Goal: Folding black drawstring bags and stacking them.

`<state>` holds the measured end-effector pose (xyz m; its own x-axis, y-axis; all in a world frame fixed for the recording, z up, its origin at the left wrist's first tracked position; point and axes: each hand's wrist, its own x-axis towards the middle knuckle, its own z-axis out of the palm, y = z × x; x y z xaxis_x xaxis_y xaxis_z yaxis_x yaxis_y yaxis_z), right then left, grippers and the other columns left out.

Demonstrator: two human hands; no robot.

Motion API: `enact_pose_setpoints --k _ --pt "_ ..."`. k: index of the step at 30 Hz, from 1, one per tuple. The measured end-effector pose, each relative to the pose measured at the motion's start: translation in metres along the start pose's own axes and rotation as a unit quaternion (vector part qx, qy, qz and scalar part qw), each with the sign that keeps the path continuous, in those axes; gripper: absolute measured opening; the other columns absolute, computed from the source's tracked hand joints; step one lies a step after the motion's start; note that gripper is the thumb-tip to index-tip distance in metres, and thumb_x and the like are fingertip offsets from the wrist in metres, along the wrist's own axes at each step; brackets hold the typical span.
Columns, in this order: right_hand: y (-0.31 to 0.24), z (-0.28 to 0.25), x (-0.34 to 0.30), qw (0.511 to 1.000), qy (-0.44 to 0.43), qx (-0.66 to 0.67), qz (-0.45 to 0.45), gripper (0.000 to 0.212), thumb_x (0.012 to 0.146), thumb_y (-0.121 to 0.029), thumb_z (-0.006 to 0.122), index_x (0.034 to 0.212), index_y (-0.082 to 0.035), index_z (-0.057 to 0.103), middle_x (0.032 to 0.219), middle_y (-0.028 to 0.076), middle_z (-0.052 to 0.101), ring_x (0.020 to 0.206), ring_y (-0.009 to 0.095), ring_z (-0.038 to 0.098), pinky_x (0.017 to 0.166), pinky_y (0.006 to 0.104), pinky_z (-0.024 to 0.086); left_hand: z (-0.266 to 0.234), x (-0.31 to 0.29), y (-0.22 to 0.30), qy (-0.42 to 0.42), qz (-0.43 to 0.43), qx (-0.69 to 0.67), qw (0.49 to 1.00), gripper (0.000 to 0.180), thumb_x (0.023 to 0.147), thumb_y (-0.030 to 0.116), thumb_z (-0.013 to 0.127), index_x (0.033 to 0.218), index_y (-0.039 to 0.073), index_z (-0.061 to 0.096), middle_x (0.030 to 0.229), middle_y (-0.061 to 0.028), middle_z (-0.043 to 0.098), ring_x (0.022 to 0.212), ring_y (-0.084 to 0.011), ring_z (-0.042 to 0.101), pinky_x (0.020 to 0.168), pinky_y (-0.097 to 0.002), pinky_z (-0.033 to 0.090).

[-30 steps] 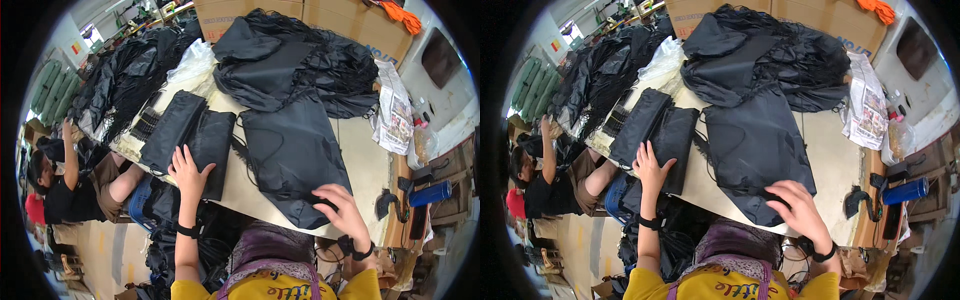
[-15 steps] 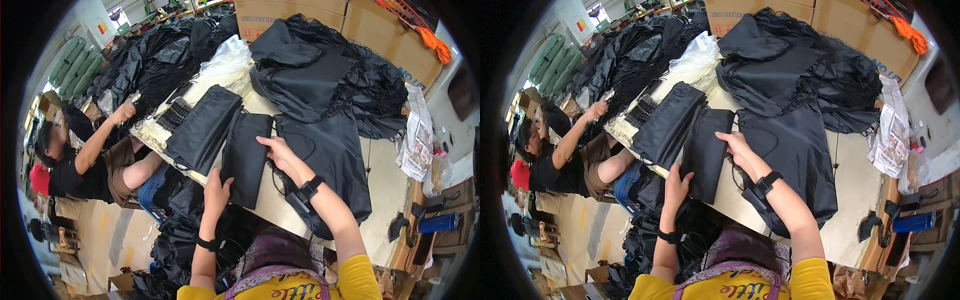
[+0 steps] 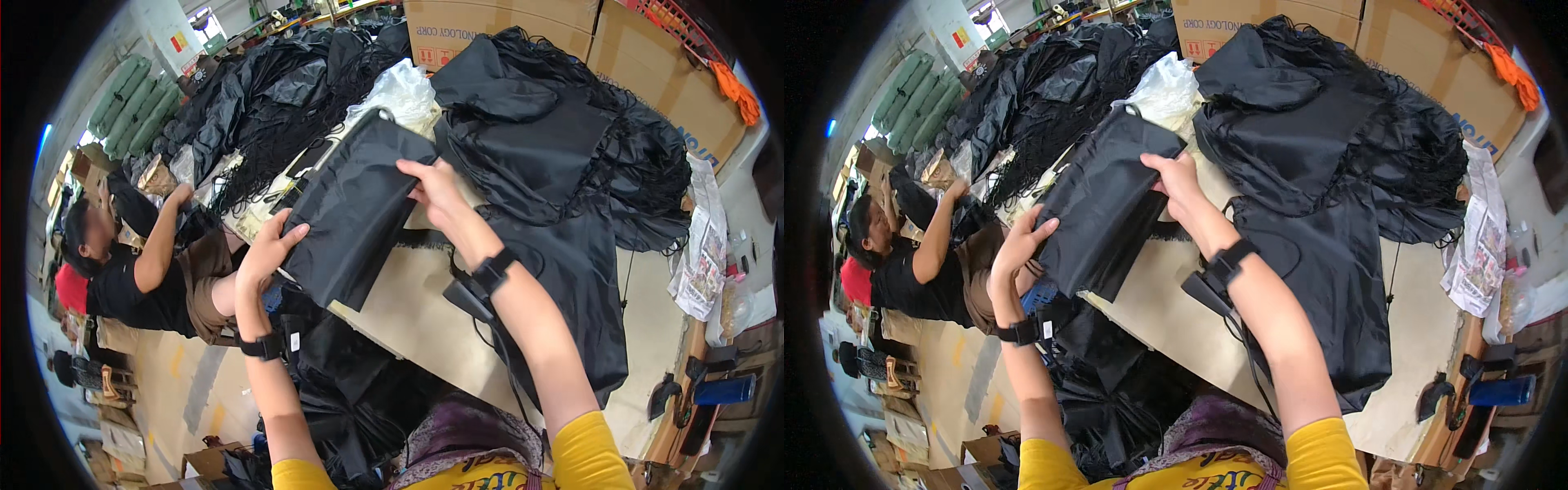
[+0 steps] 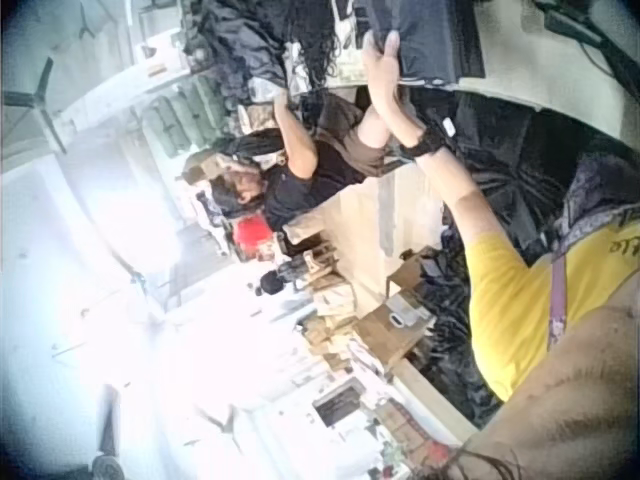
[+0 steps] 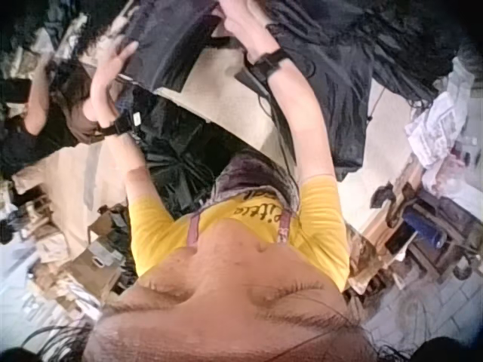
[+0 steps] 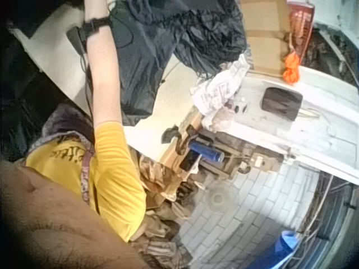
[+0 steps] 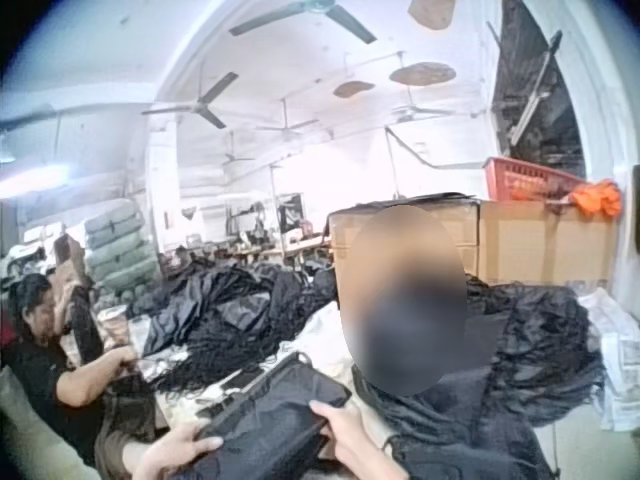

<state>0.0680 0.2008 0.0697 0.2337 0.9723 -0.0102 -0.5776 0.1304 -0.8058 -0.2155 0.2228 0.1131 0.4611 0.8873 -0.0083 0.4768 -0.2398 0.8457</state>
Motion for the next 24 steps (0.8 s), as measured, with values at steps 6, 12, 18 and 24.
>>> enact_pose_setpoints --k 6,12,18,24 --pt "0.072 -0.023 0.046 0.952 0.119 -0.254 0.125 0.067 0.076 -0.025 0.074 0.122 0.007 0.036 0.105 0.021 0.058 0.075 0.026 0.063 0.065 0.0365 0.052 0.019 0.033 -0.097 0.057 -0.052 0.284 0.956 0.059 0.085 0.036 0.068 0.13 0.002 0.052 0.122 -0.0264 0.058 0.113 -0.0385 0.056 0.096 -0.0399 0.043" --pt "0.064 -0.025 0.048 0.878 0.215 -0.42 0.081 0.084 0.074 -0.051 0.072 0.127 0.006 0.038 0.132 0.027 0.043 0.119 0.039 0.051 0.099 0.0435 0.043 0.031 0.019 -0.095 0.094 -0.033 0.208 0.973 0.065 0.086 0.043 0.065 0.133 0.002 0.049 0.125 -0.0281 0.055 0.119 -0.0405 0.051 0.1 -0.0416 0.04" --pt "0.067 -0.046 0.052 0.896 0.177 -0.388 0.128 0.085 0.076 -0.052 0.071 0.129 0.007 0.038 0.127 0.025 0.049 0.109 0.036 0.059 0.086 0.0401 0.051 0.04 0.015 -0.067 0.069 -0.086 0.254 0.961 0.063 0.085 0.034 0.067 0.135 0.003 0.046 0.128 -0.0238 0.054 0.12 -0.0403 0.05 0.101 -0.042 0.04" --pt "0.068 -0.039 0.058 0.93 0.115 -0.313 0.155 0.081 0.077 -0.048 0.071 0.126 0.009 0.039 0.106 0.021 0.061 0.077 0.026 0.067 0.053 0.0315 0.052 0.07 0.009 -0.031 0.039 0.225 0.332 0.915 0.048 0.084 0.014 0.064 0.131 0.008 0.053 0.135 -0.0169 0.05 0.126 -0.0392 0.044 0.105 -0.0448 0.036"
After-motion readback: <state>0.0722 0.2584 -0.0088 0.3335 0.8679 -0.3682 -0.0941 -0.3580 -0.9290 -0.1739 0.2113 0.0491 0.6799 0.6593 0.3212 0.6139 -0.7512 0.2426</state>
